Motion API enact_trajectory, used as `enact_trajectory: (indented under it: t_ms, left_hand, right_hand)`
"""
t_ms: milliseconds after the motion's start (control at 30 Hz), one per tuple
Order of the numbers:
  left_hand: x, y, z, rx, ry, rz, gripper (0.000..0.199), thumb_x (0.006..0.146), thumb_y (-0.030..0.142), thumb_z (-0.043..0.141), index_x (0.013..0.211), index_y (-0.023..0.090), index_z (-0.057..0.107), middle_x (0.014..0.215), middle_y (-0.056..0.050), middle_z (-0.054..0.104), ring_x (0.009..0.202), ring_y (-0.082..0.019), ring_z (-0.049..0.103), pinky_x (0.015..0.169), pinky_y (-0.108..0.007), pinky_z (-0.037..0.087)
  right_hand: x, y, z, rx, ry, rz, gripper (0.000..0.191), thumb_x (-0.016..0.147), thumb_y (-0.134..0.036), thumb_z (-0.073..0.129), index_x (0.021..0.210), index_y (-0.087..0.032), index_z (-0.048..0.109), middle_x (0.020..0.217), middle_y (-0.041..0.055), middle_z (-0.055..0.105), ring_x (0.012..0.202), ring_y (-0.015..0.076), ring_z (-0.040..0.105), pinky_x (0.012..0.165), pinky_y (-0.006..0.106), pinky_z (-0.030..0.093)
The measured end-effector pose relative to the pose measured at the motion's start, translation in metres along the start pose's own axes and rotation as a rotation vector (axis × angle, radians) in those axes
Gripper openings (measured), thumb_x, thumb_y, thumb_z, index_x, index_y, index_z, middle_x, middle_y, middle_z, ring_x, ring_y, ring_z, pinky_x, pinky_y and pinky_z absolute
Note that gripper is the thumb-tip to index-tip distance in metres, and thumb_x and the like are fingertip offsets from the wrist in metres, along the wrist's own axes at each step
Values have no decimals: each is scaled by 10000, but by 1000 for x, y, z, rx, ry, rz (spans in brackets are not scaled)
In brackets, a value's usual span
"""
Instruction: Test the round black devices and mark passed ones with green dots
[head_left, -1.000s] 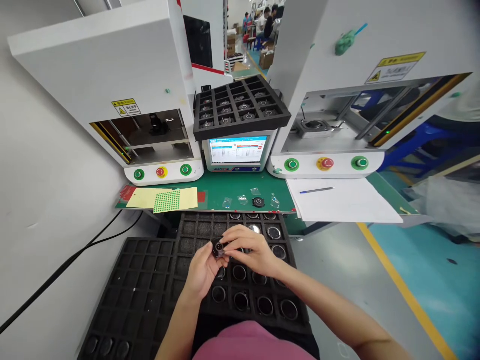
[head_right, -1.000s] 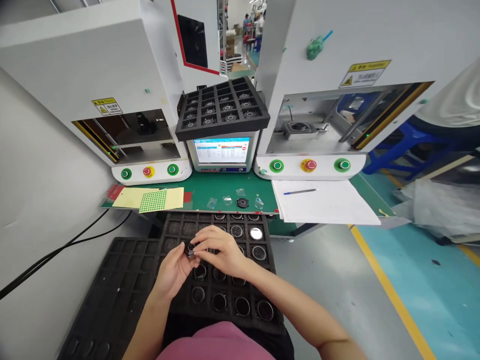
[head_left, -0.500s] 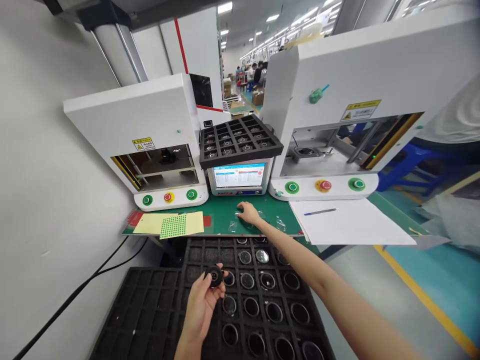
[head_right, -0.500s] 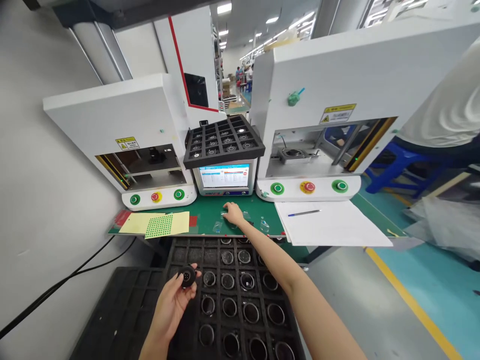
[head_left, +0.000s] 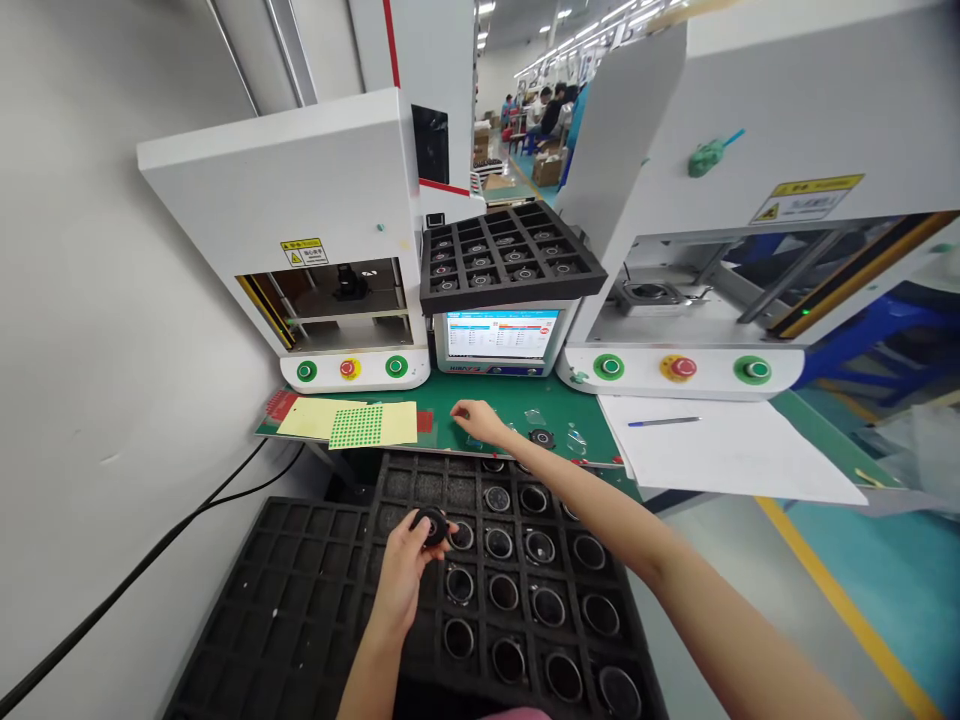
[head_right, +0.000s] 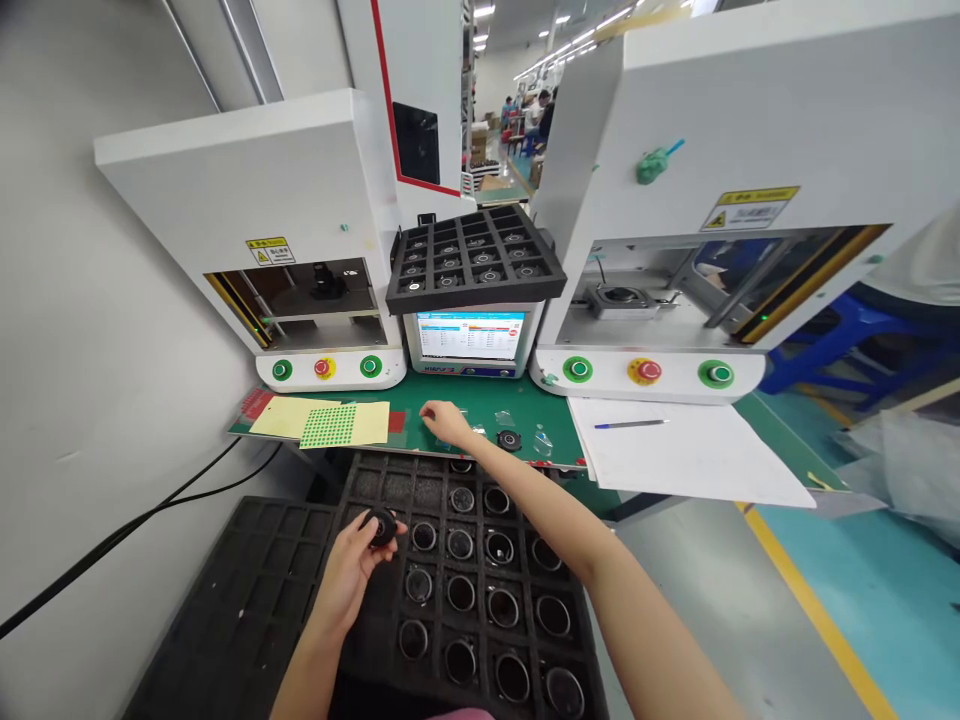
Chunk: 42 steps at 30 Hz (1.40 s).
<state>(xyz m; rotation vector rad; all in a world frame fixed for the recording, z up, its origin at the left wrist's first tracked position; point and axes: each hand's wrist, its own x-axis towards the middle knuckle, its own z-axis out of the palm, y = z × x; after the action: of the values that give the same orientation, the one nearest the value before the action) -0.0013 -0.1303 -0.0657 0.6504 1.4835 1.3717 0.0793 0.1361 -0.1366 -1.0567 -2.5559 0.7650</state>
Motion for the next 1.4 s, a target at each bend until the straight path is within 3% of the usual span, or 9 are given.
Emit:
enact_trajectory:
  t_ms: [100, 200, 333, 467, 633, 767, 967, 1200, 1400]
  left_hand:
    - [37, -7, -9, 147, 40, 77, 443, 768, 565, 582, 803, 128, 641, 772, -130, 724, 653, -191, 646, 581, -283, 492]
    - [90, -9, -13, 271, 87, 159, 411, 834, 537, 542, 814, 138, 637, 780, -101, 715, 755, -220, 672, 693, -335, 520]
    - [154, -6, -16, 446, 125, 264, 281, 904, 384, 561, 1013, 137, 638, 1079, -89, 668, 1033, -219, 621, 930, -446, 482]
    - [188, -7, -33, 577, 128, 282, 291, 902, 327, 582, 1139, 160, 603, 1240, -99, 589, 1123, -239, 572, 962, -484, 471]
    - [207, -12, -66, 687, 142, 259, 297, 905, 322, 578, 1156, 163, 593, 1230, -98, 590, 1096, -233, 584, 934, -469, 493]
    - [226, -8, -81, 727, 246, 213, 308, 911, 333, 568, 1168, 164, 584, 1211, -97, 594, 1051, -222, 600, 894, -445, 517]
    - [243, -13, -70, 731, 421, 178, 304, 915, 342, 562, 1152, 153, 585, 1146, -88, 617, 980, -203, 622, 840, -414, 539]
    - [241, -23, -60, 816, 467, 162, 272, 917, 344, 559, 1094, 143, 607, 1091, -78, 638, 963, -196, 627, 848, -414, 531]
    - [244, -26, -58, 859, 478, 175, 258, 921, 346, 550, 1059, 138, 615, 1056, -72, 647, 960, -195, 627, 863, -419, 519]
  right_hand:
    - [13, -10, 10, -31, -40, -16, 280, 936, -332, 562, 1161, -167, 586, 1164, 79, 614, 976, 191, 627, 838, 397, 544]
    - [23, -20, 14, -74, -73, -74, 283, 934, -330, 564, 1166, -167, 585, 1175, 80, 610, 991, 196, 624, 849, 404, 540]
    - [31, -31, 12, -168, -113, -186, 292, 932, -325, 568, 1180, -172, 580, 1211, 86, 596, 1036, 210, 611, 879, 425, 528]
    - [29, -32, 14, -271, -146, -253, 306, 929, -321, 572, 1196, -170, 573, 1237, 90, 585, 1062, 220, 603, 898, 441, 519]
    - [13, -29, 24, -328, -193, -284, 312, 929, -318, 573, 1202, -169, 573, 1261, 93, 576, 1107, 234, 586, 939, 470, 494]
    - [2, -30, 25, -323, -248, -318, 290, 930, -315, 570, 1176, -162, 589, 1242, 90, 593, 1126, 236, 581, 971, 487, 467]
    - [11, -35, 20, -260, -344, -409, 194, 943, -301, 551, 1043, -155, 632, 1063, 58, 656, 977, 184, 631, 882, 409, 520]
    - [31, -33, 43, -99, -415, -458, 188, 934, -313, 567, 967, -136, 623, 892, 19, 657, 752, 127, 632, 724, 316, 543]
    - [25, -22, 47, -42, -380, -468, 105, 913, -197, 540, 911, -155, 636, 926, 40, 682, 849, 161, 640, 791, 326, 512]
